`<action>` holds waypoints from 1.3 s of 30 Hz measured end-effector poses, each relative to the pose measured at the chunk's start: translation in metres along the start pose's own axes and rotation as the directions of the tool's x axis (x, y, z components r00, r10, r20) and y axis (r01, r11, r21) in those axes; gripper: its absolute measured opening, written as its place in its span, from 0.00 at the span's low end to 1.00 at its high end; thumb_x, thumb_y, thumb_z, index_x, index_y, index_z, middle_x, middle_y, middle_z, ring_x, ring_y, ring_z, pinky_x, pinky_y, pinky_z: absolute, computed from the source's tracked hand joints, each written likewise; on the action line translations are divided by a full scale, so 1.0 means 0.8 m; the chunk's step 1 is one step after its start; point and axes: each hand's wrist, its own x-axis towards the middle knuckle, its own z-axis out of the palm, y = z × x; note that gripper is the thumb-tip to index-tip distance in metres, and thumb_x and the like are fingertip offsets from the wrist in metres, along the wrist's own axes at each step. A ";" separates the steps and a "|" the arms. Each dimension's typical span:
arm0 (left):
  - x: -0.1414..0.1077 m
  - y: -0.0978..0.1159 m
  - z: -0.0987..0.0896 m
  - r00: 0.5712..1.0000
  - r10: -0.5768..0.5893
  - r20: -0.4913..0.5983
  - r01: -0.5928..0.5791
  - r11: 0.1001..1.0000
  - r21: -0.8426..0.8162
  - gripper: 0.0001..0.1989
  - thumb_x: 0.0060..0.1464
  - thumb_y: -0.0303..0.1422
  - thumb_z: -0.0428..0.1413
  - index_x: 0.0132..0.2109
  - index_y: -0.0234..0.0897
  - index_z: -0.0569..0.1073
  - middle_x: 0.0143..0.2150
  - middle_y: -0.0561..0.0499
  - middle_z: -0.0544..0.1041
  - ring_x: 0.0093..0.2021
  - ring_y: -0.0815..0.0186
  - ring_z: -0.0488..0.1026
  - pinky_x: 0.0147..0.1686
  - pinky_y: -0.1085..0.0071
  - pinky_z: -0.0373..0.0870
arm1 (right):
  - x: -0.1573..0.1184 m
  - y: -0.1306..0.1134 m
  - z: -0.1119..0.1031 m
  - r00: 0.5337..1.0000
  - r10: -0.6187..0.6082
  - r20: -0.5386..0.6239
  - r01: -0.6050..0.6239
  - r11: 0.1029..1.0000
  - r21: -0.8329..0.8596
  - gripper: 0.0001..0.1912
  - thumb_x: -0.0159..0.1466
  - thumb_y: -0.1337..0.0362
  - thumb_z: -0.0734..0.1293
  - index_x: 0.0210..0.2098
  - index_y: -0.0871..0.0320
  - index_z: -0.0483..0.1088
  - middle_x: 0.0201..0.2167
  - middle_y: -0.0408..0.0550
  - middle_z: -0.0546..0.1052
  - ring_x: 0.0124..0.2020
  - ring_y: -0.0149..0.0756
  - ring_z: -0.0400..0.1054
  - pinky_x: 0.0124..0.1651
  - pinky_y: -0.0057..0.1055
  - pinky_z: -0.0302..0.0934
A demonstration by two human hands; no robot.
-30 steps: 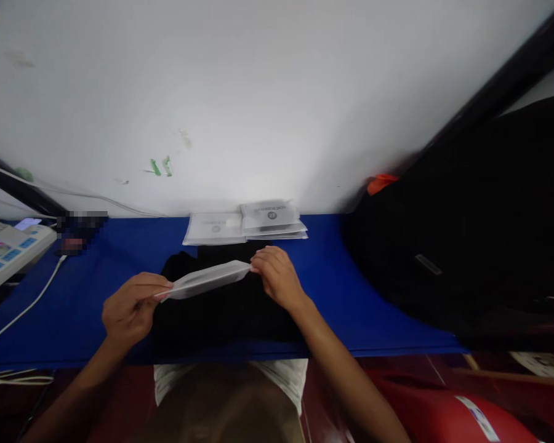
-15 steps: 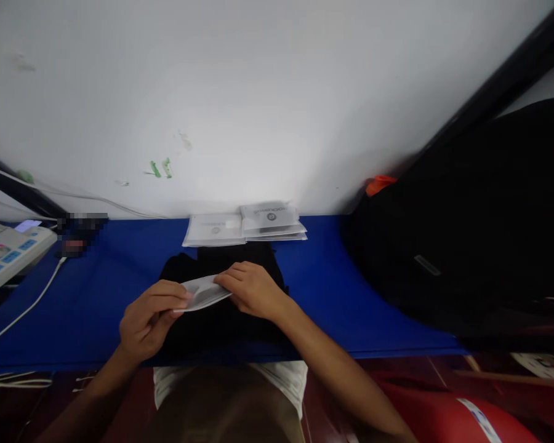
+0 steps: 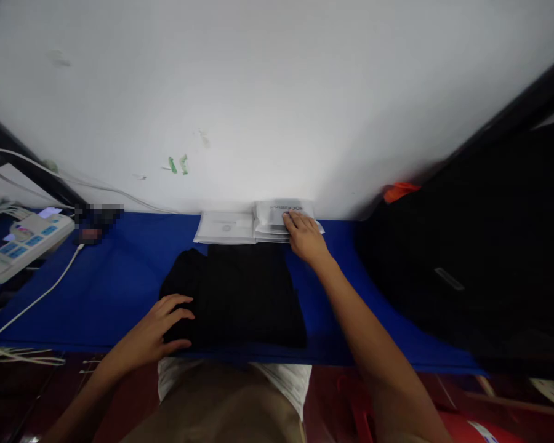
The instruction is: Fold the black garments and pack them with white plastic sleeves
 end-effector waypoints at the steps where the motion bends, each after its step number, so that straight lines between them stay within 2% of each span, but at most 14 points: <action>1: -0.002 -0.001 0.000 1.000 -0.016 0.026 0.016 1.000 -0.003 0.22 0.48 0.32 0.67 0.51 0.45 0.71 0.62 0.45 0.65 0.62 0.50 0.63 0.56 0.50 0.67 | -0.002 0.002 0.002 1.000 -0.003 0.003 0.003 1.000 0.000 0.34 0.59 0.74 0.59 0.66 0.66 0.56 0.65 0.65 0.62 0.64 0.55 0.57 0.62 0.53 0.54; 5: -0.004 0.001 -0.005 0.995 -0.044 0.090 0.046 0.999 -0.025 0.31 0.43 0.30 0.69 0.54 0.46 0.68 0.65 0.44 0.61 0.65 0.48 0.58 0.59 0.47 0.64 | -0.013 -0.014 -0.012 0.999 -0.019 -0.038 0.022 0.997 0.080 0.32 0.62 0.71 0.59 0.66 0.64 0.55 0.66 0.65 0.59 0.66 0.57 0.55 0.62 0.57 0.54; 8: -0.004 0.006 -0.008 0.995 -0.006 0.096 0.009 0.999 -0.035 0.23 0.44 0.25 0.64 0.48 0.43 0.69 0.64 0.44 0.63 0.64 0.49 0.58 0.59 0.49 0.63 | -0.036 -0.056 -0.032 0.993 -0.061 -0.096 0.083 0.966 0.244 0.26 0.66 0.67 0.59 0.64 0.62 0.59 0.63 0.63 0.65 0.63 0.54 0.59 0.62 0.54 0.58; 11: -0.002 0.010 -0.010 0.997 0.057 0.060 -0.055 0.998 -0.028 0.14 0.47 0.22 0.58 0.41 0.40 0.69 0.61 0.44 0.67 0.62 0.52 0.62 0.58 0.52 0.65 | -0.072 -0.110 -0.052 0.979 -0.199 -0.035 0.190 0.849 0.493 0.25 0.69 0.63 0.60 0.64 0.58 0.59 0.58 0.59 0.71 0.59 0.46 0.66 0.58 0.47 0.64; 13: -0.001 0.010 -0.012 0.996 0.086 0.018 -0.086 0.996 -0.026 0.10 0.51 0.23 0.55 0.40 0.39 0.68 0.58 0.44 0.70 0.59 0.54 0.66 0.56 0.54 0.67 | -0.099 -0.138 -0.064 0.941 -0.337 0.034 0.247 0.754 0.609 0.28 0.67 0.58 0.64 0.65 0.55 0.58 0.58 0.55 0.72 0.58 0.43 0.66 0.57 0.44 0.65; 16: 0.003 0.006 -0.017 0.995 0.091 -0.037 -0.092 0.995 -0.035 0.05 0.59 0.26 0.51 0.41 0.39 0.69 0.52 0.45 0.74 0.52 0.58 0.71 0.51 0.58 0.70 | -0.135 -0.156 -0.073 0.897 -0.418 0.146 0.223 0.711 0.667 0.37 0.62 0.55 0.70 0.67 0.55 0.56 0.60 0.55 0.70 0.59 0.45 0.65 0.59 0.45 0.63; 18: 0.006 0.003 -0.020 0.996 0.087 -0.037 -0.088 0.995 -0.044 0.05 0.62 0.27 0.49 0.40 0.40 0.69 0.49 0.46 0.76 0.50 0.60 0.72 0.49 0.61 0.70 | -0.156 -0.153 -0.070 0.907 -0.372 0.198 0.169 0.753 0.636 0.42 0.60 0.53 0.71 0.68 0.55 0.54 0.63 0.57 0.66 0.62 0.48 0.63 0.61 0.49 0.61; 21: 0.010 -0.002 -0.024 0.997 0.083 -0.006 -0.083 0.995 -0.051 0.02 0.60 0.29 0.52 0.38 0.40 0.69 0.48 0.47 0.77 0.49 0.61 0.73 0.49 0.62 0.70 | -0.183 -0.140 -0.059 0.950 -0.248 0.191 0.104 0.826 0.554 0.42 0.60 0.51 0.71 0.68 0.56 0.54 0.66 0.61 0.61 0.65 0.53 0.57 0.61 0.55 0.58; 24: 0.014 -0.004 -0.027 0.997 0.065 0.043 -0.063 0.997 -0.044 0.03 0.55 0.30 0.57 0.38 0.40 0.70 0.48 0.48 0.76 0.48 0.61 0.74 0.48 0.62 0.70 | -0.202 -0.132 -0.053 0.976 -0.157 0.152 0.058 0.856 0.513 0.35 0.61 0.55 0.69 0.65 0.56 0.59 0.66 0.61 0.62 0.65 0.54 0.57 0.60 0.56 0.59; 28: 0.017 -0.004 -0.032 0.994 0.080 0.071 -0.076 0.995 -0.058 0.03 0.56 0.29 0.55 0.38 0.41 0.71 0.47 0.49 0.77 0.47 0.62 0.74 0.48 0.64 0.70 | -0.215 -0.134 -0.068 0.980 -0.148 0.136 0.057 0.854 0.517 0.25 0.62 0.62 0.68 0.58 0.55 0.68 0.63 0.58 0.67 0.62 0.51 0.63 0.58 0.54 0.62; 32: 0.024 -0.012 -0.036 0.997 0.071 -0.001 -0.071 0.996 -0.047 0.05 0.61 0.32 0.52 0.40 0.42 0.73 0.37 0.51 0.78 0.37 0.63 0.76 0.39 0.68 0.72 | -0.210 -0.130 -0.084 0.974 -0.184 0.132 0.076 0.814 0.575 0.12 0.65 0.64 0.65 0.48 0.53 0.74 0.55 0.52 0.75 0.58 0.47 0.68 0.55 0.49 0.66; 35: 0.041 -0.023 -0.040 0.995 0.041 -0.086 -0.035 0.997 0.070 0.07 0.63 0.35 0.50 0.38 0.41 0.72 0.32 0.53 0.77 0.31 0.64 0.75 0.33 0.69 0.70 | -0.193 -0.117 -0.081 0.988 -0.129 0.081 0.057 0.805 0.591 0.10 0.68 0.65 0.61 0.46 0.55 0.73 0.45 0.50 0.80 0.48 0.43 0.74 0.49 0.44 0.71; 37: 0.061 -0.029 -0.044 0.990 0.043 -0.134 -0.022 0.987 0.157 0.07 0.62 0.35 0.51 0.41 0.40 0.72 0.35 0.51 0.78 0.34 0.61 0.75 0.35 0.67 0.71 | -0.174 -0.104 -0.070 0.998 -0.039 0.046 0.007 0.825 0.565 0.10 0.69 0.64 0.60 0.46 0.56 0.71 0.43 0.51 0.80 0.44 0.42 0.75 0.47 0.43 0.71; 39: 0.086 -0.034 -0.045 0.987 0.066 -0.144 -0.038 0.981 0.190 0.10 0.61 0.36 0.52 0.47 0.39 0.71 0.43 0.46 0.77 0.41 0.58 0.76 0.42 0.62 0.73 | -0.148 -0.091 -0.055 0.999 0.034 0.006 -0.032 0.855 0.518 0.11 0.69 0.61 0.61 0.48 0.57 0.70 0.46 0.54 0.78 0.47 0.44 0.73 0.49 0.45 0.70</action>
